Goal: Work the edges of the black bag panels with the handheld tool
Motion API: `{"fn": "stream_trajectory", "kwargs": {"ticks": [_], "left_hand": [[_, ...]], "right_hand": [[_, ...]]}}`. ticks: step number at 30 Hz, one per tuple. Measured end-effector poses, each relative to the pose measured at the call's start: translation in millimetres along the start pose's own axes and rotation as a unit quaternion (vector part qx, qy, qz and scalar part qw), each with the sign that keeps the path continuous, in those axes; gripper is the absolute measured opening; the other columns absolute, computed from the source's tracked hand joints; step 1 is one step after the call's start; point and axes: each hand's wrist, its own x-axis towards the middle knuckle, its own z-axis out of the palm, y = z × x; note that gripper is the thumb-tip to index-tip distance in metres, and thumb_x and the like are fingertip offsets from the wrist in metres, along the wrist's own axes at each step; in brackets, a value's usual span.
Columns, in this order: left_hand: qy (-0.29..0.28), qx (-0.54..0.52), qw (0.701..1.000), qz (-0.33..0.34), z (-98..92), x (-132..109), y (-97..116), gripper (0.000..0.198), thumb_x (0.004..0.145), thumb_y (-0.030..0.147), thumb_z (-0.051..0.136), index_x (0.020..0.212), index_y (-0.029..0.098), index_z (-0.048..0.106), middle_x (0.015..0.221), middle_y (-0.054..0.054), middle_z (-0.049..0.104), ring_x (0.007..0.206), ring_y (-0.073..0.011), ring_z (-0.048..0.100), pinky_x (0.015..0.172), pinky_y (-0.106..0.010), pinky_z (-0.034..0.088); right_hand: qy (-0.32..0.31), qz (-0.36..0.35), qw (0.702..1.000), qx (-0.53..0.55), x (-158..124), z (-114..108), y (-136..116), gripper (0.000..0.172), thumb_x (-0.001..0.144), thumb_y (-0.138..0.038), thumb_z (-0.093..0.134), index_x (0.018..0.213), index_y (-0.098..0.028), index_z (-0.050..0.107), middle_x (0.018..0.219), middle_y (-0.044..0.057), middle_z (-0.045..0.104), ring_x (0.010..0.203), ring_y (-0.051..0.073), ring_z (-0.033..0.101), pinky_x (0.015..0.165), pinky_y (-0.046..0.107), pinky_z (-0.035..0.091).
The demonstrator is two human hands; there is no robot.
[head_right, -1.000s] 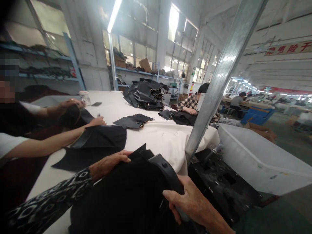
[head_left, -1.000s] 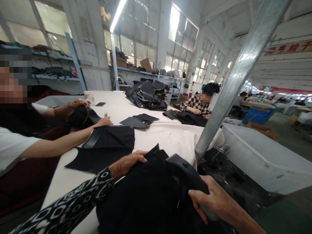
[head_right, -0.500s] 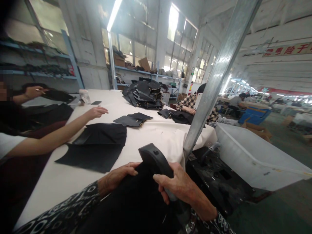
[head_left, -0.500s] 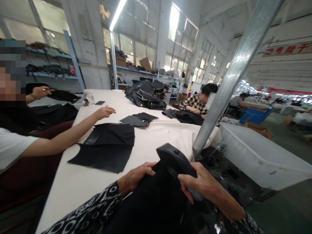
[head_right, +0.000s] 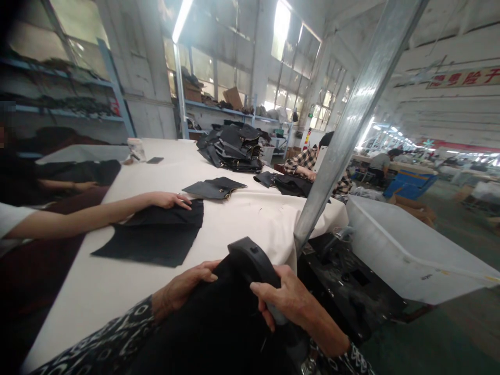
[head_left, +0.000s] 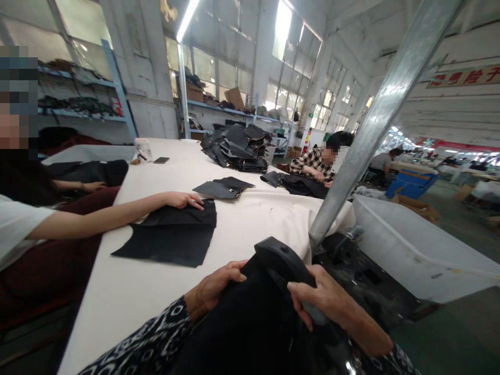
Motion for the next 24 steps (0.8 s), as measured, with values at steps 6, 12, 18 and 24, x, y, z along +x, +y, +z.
{"fn": "stream_trajectory", "kwargs": {"ticks": [6, 12, 18, 24], "left_hand": [[0.010, -0.081, 0.996, 0.035, -6.7, -9.8, -0.8, 0.051, 0.067, 0.005, 0.049, 0.117, 0.015, 0.056, 0.095, -0.008, 0.067, 0.080, -0.0175, 0.065, 0.071, -0.025, 0.050], [-0.003, -0.113, 0.993, 0.046, -8.5, -14.8, -6.0, 0.048, 0.069, 0.002, 0.047, 0.114, 0.015, 0.057, 0.095, -0.007, 0.067, 0.079, -0.0165, 0.065, 0.073, -0.026, 0.051], [-0.001, -0.120, 0.991, 0.055, -8.8, -19.3, -5.1, 0.048, 0.071, 0.002, 0.046, 0.117, 0.014, 0.056, 0.094, -0.008, 0.067, 0.079, -0.0153, 0.064, 0.074, -0.026, 0.051], [0.015, -0.069, 0.995, 0.063, -3.0, -21.9, -6.1, 0.051, 0.067, 0.004, 0.049, 0.116, 0.014, 0.058, 0.095, -0.008, 0.068, 0.077, -0.0164, 0.064, 0.071, -0.025, 0.051]], "right_hand": [[0.040, 0.001, 0.999, 0.007, -11.9, -18.1, 12.6, 0.038, 0.081, -0.045, 0.054, 0.060, -0.014, 0.054, 0.039, -0.001, 0.053, 0.031, 0.009, 0.047, 0.034, 0.017, 0.037], [0.016, 0.041, 0.998, 0.042, -24.6, -0.8, 45.2, 0.032, 0.080, -0.041, 0.056, 0.063, -0.014, 0.053, 0.042, -0.002, 0.054, 0.031, 0.008, 0.047, 0.032, 0.015, 0.034], [-0.011, 0.009, 0.997, 0.071, -18.9, 7.6, 45.0, 0.032, 0.081, -0.040, 0.058, 0.063, -0.013, 0.053, 0.043, -0.003, 0.054, 0.031, 0.008, 0.048, 0.031, 0.014, 0.033], [-0.020, -0.007, 0.997, 0.078, -17.5, 11.5, 39.8, 0.028, 0.080, -0.036, 0.058, 0.065, -0.013, 0.053, 0.045, -0.002, 0.056, 0.031, 0.007, 0.048, 0.031, 0.014, 0.035]]}}
